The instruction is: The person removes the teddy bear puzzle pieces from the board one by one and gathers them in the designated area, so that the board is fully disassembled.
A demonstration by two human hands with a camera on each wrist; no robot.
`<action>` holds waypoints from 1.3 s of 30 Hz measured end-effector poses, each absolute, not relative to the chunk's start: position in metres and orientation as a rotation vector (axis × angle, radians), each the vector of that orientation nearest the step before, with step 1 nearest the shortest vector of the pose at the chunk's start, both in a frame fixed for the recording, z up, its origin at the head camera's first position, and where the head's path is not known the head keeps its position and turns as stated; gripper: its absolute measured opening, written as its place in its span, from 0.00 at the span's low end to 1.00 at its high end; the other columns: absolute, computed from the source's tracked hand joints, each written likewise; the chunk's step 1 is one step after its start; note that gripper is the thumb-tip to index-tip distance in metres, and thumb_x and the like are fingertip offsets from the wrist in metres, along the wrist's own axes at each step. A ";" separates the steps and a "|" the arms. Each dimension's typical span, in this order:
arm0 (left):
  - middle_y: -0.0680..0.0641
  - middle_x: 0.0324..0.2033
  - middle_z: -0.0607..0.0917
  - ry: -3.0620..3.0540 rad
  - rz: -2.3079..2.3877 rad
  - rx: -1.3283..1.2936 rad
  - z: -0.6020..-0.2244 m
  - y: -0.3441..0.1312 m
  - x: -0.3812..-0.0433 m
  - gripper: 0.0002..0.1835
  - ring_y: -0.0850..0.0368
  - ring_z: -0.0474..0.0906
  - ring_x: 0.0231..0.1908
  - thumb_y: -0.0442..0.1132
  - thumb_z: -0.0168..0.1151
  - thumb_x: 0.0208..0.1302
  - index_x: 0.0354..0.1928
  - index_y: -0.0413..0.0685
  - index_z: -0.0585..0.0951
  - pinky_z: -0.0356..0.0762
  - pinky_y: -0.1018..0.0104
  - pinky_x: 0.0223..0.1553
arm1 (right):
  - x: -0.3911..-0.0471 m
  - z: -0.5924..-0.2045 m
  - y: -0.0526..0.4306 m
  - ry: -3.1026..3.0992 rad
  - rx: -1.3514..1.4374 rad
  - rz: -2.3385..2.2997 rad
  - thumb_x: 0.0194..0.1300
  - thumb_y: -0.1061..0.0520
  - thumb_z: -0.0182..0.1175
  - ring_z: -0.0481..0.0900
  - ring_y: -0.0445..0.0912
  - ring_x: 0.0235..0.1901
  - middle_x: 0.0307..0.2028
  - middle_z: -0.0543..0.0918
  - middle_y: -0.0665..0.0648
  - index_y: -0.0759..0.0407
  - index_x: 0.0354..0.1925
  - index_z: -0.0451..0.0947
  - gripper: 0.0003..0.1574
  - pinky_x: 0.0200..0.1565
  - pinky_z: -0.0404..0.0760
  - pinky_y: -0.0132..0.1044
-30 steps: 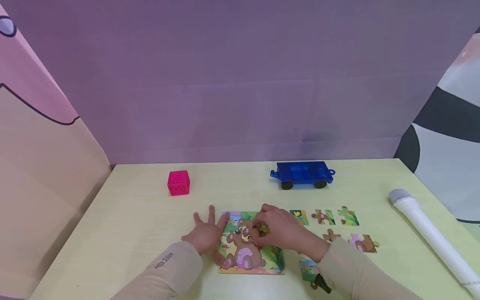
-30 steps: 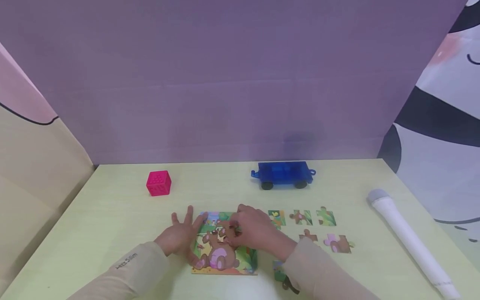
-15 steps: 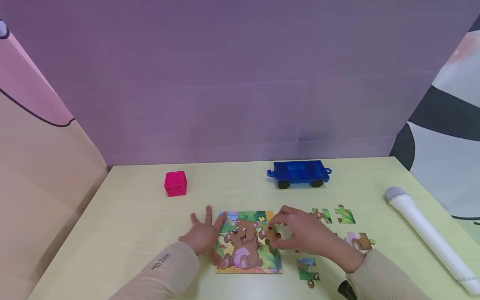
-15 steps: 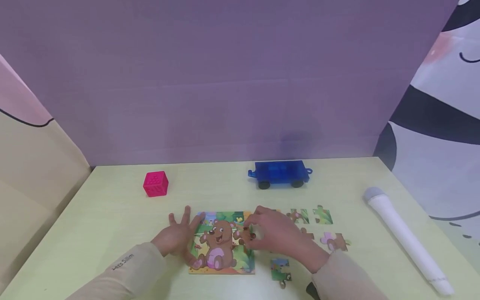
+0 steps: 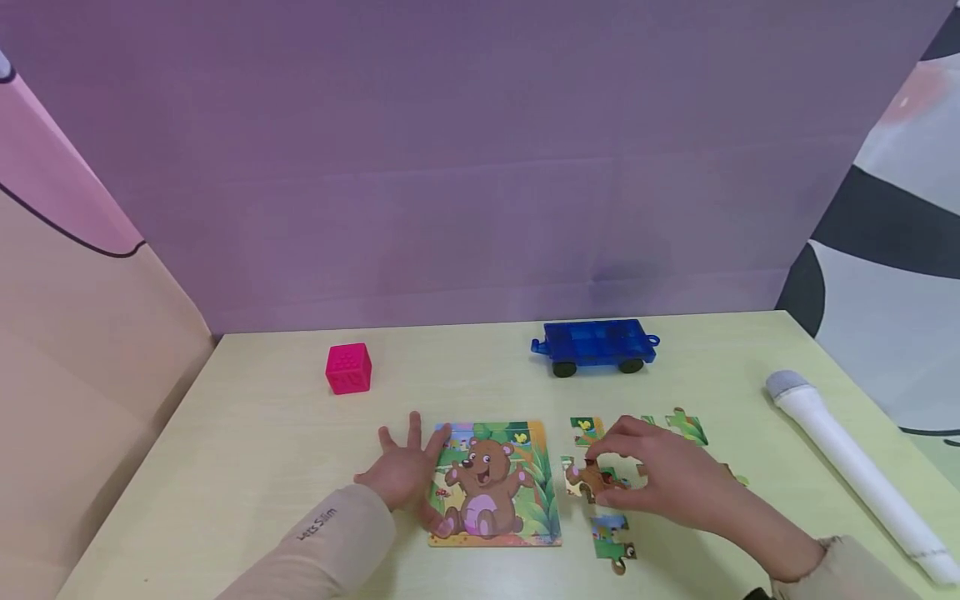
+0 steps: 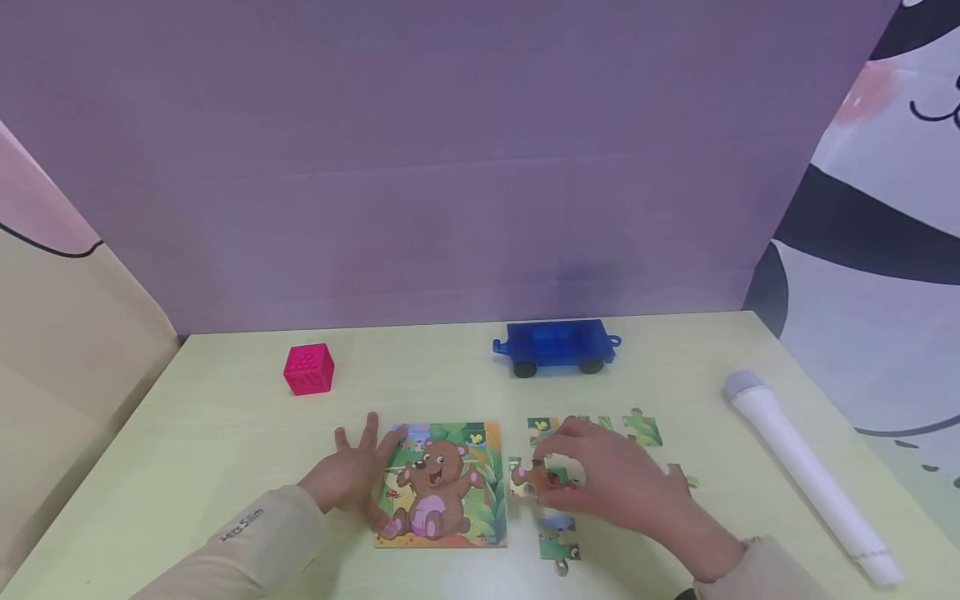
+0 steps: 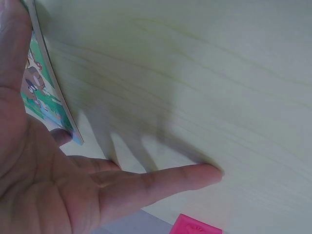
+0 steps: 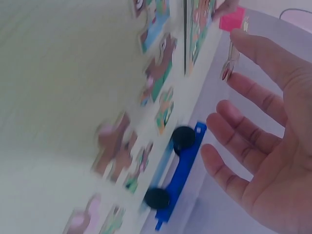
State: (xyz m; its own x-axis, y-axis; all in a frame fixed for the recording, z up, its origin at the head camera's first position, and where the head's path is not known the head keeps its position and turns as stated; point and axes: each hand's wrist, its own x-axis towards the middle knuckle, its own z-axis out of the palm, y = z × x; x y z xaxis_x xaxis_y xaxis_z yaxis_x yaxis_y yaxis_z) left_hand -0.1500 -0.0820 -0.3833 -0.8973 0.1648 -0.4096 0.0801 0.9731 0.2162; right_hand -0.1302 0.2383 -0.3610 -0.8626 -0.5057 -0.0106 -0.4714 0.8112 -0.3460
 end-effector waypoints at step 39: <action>0.33 0.78 0.47 2.683 0.254 0.201 -0.382 -0.082 -0.149 0.65 0.18 0.44 0.72 0.50 0.88 0.37 0.78 0.55 0.57 0.69 0.17 0.45 | -0.091 -0.419 0.342 2.875 -0.800 -0.509 0.54 0.42 0.77 0.75 0.69 0.54 0.42 0.73 0.41 0.43 0.46 0.84 0.22 0.40 0.82 0.35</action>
State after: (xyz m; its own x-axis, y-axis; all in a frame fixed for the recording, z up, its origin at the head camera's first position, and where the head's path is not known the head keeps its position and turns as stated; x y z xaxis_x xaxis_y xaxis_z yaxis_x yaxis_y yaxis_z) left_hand -0.1488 -0.0816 -0.3824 -0.8946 0.1807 -0.4086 0.1007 0.9726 0.2095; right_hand -0.0915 0.3420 -0.4187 -0.8544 -0.5192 -0.0193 -0.4810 0.8045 -0.3484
